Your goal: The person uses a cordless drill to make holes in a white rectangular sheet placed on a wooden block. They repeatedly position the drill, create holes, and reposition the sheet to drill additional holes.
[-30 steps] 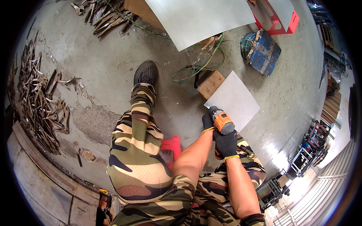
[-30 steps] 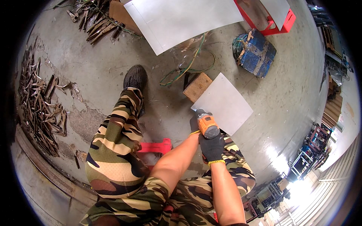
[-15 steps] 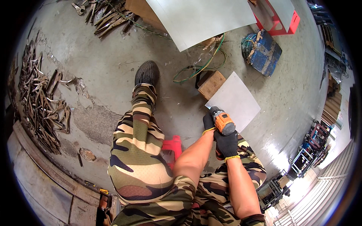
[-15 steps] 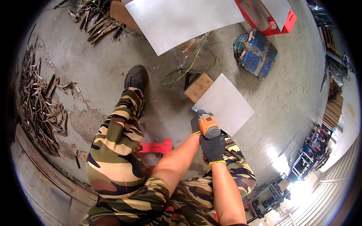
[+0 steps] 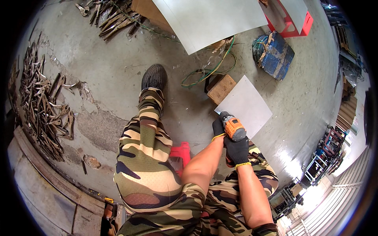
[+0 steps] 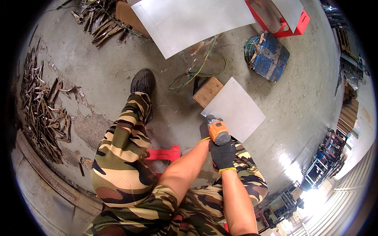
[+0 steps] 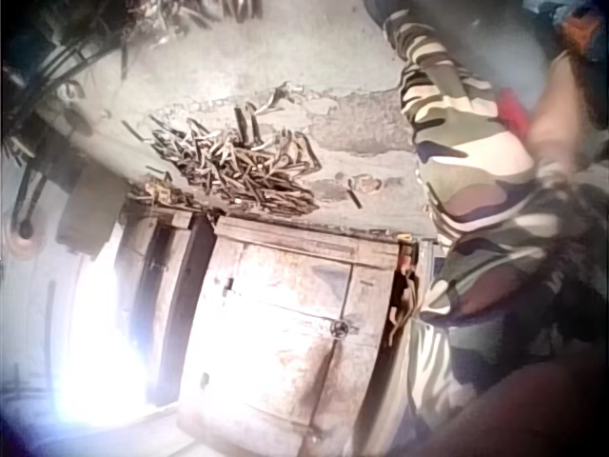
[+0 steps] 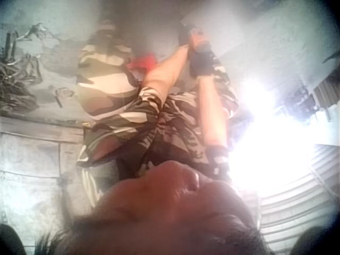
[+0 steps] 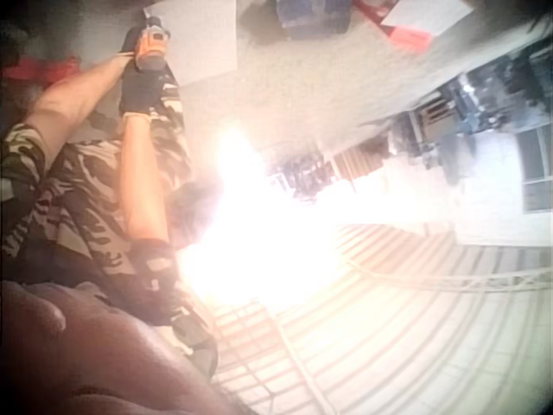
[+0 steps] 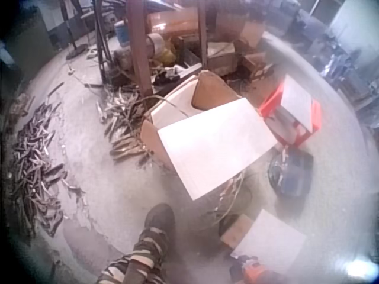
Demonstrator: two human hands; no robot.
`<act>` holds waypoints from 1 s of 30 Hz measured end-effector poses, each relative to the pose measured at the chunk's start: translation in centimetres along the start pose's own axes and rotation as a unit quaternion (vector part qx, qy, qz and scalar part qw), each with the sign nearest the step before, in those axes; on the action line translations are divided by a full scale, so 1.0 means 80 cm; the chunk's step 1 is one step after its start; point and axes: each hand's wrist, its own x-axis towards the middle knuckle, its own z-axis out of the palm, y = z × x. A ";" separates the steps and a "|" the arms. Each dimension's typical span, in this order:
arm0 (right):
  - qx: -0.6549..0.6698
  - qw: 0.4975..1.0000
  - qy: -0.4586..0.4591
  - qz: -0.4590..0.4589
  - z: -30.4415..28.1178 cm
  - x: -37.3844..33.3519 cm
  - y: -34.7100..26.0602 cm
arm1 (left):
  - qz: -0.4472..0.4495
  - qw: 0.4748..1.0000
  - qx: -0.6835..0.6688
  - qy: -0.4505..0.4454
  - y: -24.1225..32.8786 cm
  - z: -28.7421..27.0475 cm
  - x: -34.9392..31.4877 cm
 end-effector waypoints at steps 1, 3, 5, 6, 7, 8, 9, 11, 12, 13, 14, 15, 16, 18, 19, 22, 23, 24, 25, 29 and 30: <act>-0.005 1.000 0.003 -0.004 0.001 0.000 -0.002 | 0.009 1.000 0.020 0.006 0.002 -0.002 -0.002; -0.016 1.000 0.013 -0.008 0.000 0.003 -0.012 | 0.010 0.999 0.041 0.016 0.013 0.001 -0.008; 0.017 1.000 0.007 0.008 -0.003 0.011 -0.020 | 0.015 0.996 0.083 0.027 0.022 0.009 -0.019; 0.034 0.999 0.000 0.017 -0.001 0.011 -0.025 | 0.018 0.993 0.113 0.034 0.024 0.013 -0.027; 0.005 0.999 0.036 -0.013 0.005 0.011 -0.033 | 0.025 0.989 0.141 0.039 0.031 0.019 -0.029; 0.018 1.000 0.018 0.002 0.006 0.009 -0.031 | 0.031 0.983 0.172 0.048 0.038 0.024 -0.032; 0.030 0.999 0.004 0.016 0.003 0.007 -0.028 | 0.041 0.975 0.212 0.057 0.045 0.027 -0.035; 0.072 0.997 -0.009 0.036 -0.005 -0.003 -0.025 | 0.065 0.941 0.324 0.078 0.063 0.030 -0.038; 0.101 0.994 -0.003 0.044 -0.013 -0.011 -0.022 | 0.067 0.890 0.446 0.071 0.071 0.034 -0.040; 0.131 0.990 0.003 0.053 -0.020 -0.019 -0.016 | 0.072 0.813 0.575 0.059 0.075 0.042 -0.043; 0.145 0.989 0.002 0.016 -0.023 -0.028 -0.014 | 0.076 0.757 0.647 0.059 0.083 0.042 -0.041; 0.203 0.979 0.007 -0.008 -0.029 -0.037 -0.010 | 0.077 0.877 0.468 0.077 0.081 0.048 -0.046; 0.260 0.965 0.012 -0.032 -0.038 -0.046 -0.006 | 0.081 0.910 0.397 0.086 0.080 0.050 -0.052; 0.330 0.942 0.046 0.026 -0.064 -0.064 0.008 | 0.092 0.913 0.390 0.074 0.099 0.088 -0.085; 0.367 0.927 0.061 0.053 -0.078 -0.073 0.013 | 0.106 0.885 0.448 0.067 0.114 0.105 -0.102; 0.450 0.888 0.068 0.074 -0.105 -0.091 0.028 | 0.054 0.944 0.326 0.025 0.105 0.070 -0.074; 0.531 0.839 0.088 0.080 -0.115 -0.094 0.011 | 0.135 0.937 0.321 0.004 0.102 0.061 -0.064; 0.542 0.831 0.072 0.105 -0.132 -0.099 0.009 | 0.101 0.944 0.314 0.007 0.103 0.063 -0.062; 0.548 0.827 0.078 0.095 -0.136 -0.099 0.018 | 0.067 0.949 0.307 0.011 0.107 0.064 -0.058; 0.619 0.771 0.113 0.094 -0.155 -0.109 0.029 | -0.015 0.949 0.315 -0.015 0.126 0.080 -0.070; 0.649 0.745 0.125 0.093 -0.163 -0.114 0.026 | -0.011 0.946 0.323 -0.040 0.130 0.087 -0.075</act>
